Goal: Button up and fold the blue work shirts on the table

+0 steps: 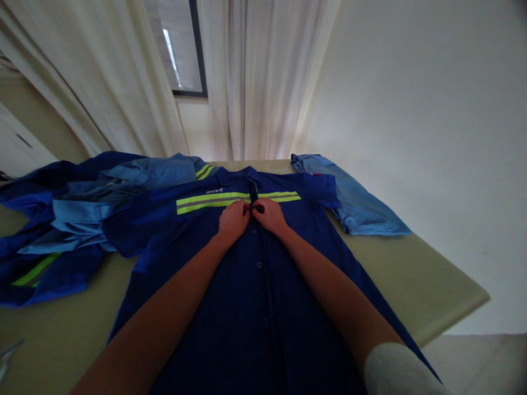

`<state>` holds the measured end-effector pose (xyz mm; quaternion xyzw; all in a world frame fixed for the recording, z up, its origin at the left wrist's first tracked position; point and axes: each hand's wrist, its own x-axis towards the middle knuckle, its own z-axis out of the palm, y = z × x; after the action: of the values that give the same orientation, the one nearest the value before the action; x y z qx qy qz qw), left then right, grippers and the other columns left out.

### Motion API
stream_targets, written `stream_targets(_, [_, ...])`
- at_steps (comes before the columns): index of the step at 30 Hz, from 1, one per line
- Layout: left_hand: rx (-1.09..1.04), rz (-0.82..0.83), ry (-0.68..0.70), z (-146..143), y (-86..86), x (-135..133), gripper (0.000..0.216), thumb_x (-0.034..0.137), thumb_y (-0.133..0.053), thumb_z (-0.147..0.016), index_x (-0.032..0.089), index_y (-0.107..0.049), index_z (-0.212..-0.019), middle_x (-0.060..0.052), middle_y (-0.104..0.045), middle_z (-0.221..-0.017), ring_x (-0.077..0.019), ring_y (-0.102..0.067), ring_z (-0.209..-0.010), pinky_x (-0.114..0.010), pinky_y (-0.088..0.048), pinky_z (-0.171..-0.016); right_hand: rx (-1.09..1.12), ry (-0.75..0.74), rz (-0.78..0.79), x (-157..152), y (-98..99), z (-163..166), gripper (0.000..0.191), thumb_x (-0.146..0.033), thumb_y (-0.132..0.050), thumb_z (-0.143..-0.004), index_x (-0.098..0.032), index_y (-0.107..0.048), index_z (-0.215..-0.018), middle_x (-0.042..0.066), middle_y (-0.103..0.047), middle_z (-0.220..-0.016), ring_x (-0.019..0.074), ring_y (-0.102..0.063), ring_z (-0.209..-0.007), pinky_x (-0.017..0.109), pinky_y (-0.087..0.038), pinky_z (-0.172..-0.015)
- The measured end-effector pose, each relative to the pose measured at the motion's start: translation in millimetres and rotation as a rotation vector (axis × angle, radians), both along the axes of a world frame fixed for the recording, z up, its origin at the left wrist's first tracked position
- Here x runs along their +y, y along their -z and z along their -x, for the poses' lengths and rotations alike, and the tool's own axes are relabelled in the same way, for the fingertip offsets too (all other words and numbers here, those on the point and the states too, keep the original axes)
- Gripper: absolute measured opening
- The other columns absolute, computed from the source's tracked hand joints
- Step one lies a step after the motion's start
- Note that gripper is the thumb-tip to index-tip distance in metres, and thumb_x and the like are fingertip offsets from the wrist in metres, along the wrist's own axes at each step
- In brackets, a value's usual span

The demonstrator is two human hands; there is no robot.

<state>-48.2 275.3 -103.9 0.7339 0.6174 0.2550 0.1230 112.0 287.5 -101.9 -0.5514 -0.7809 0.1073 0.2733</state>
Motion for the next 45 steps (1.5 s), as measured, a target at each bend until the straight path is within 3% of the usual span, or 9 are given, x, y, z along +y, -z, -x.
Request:
stream_targets(16, [0.061, 0.008, 0.014, -2, -5.0, -5, 0.014, 0.023, -0.054, -0.1, 0.024, -0.064, -0.11, -0.008, -0.074, -0.113, -0.0271, -0.072, -0.105, -0.037, -0.053, -0.089, -0.278, 0.133, 0.065, -14, -7.4, 14, 0.027, -0.031, -0.052, -0.102, -0.024, -0.076, -0.112, 0.011, -0.079, -0.104, 0.027, -0.073, -0.094, 0.034, -0.048, -0.083])
stream_targets(20, [0.066, 0.016, 0.002, -1, -3.8, -3, 0.013, 0.024, -0.055, -0.1, 0.024, -0.065, -0.108, -0.007, -0.075, -0.112, -0.0266, -0.072, -0.105, -0.036, -0.053, -0.089, -0.307, 0.094, 0.06, -15, -8.0, 13, 0.027, -0.033, -0.052, -0.103, -0.023, -0.076, -0.111, 0.01, -0.08, -0.105, 0.0255, -0.073, -0.095, 0.031, -0.047, -0.082])
stream_targets(26, [0.061, 0.014, -0.012, 0, -0.8, 0, 0.015, 0.027, -0.055, -0.101, 0.024, -0.067, -0.109, -0.007, -0.077, -0.112, -0.0257, -0.072, -0.105, -0.036, -0.054, -0.091, -0.167, 0.025, 0.032, -9, -6.8, 6, 0.037, -0.031, -0.044, -0.108, -0.02, -0.077, -0.098, 0.008, -0.079, -0.098, 0.0204, -0.071, -0.089, 0.028, -0.044, -0.082])
stream_targets(32, [0.025, -0.019, 0.0, 1, 2.9, 4, 0.018, 0.024, -0.055, -0.099, 0.023, -0.071, -0.108, -0.007, -0.078, -0.112, -0.0253, -0.073, -0.106, -0.035, -0.053, -0.094, 0.04, 0.01, 0.072, 4, 3.8, 1, 0.018, -0.023, -0.064, -0.095, -0.02, -0.077, -0.107, 0.003, -0.078, -0.091, 0.0185, -0.067, -0.08, 0.027, -0.045, -0.075])
stream_targets(37, [-0.079, -0.001, -0.023, 1, 3.1, 6, 0.027, 0.042, -0.056, -0.102, 0.022, -0.075, -0.103, -0.007, -0.08, -0.106, -0.0266, -0.074, -0.102, -0.036, -0.054, -0.093, 0.04, -0.007, 0.003, 8, 11.1, 1, 0.016, -0.02, -0.064, -0.095, -0.021, -0.076, -0.105, 0.006, -0.078, -0.108, 0.0217, -0.068, -0.098, 0.031, -0.048, -0.089])
stream_targets(45, [-0.108, 0.018, -0.045, 2, 2.1, 8, 0.018, 0.029, -0.06, -0.097, 0.02, -0.075, -0.104, -0.007, -0.08, -0.104, -0.0252, -0.075, -0.1, -0.034, -0.055, -0.09, 0.04, -0.045, -0.03, 5, 10.4, 0, 0.012, -0.021, -0.064, -0.096, -0.023, -0.074, -0.102, 0.005, -0.076, -0.11, 0.0219, -0.067, -0.104, 0.033, -0.048, -0.096])
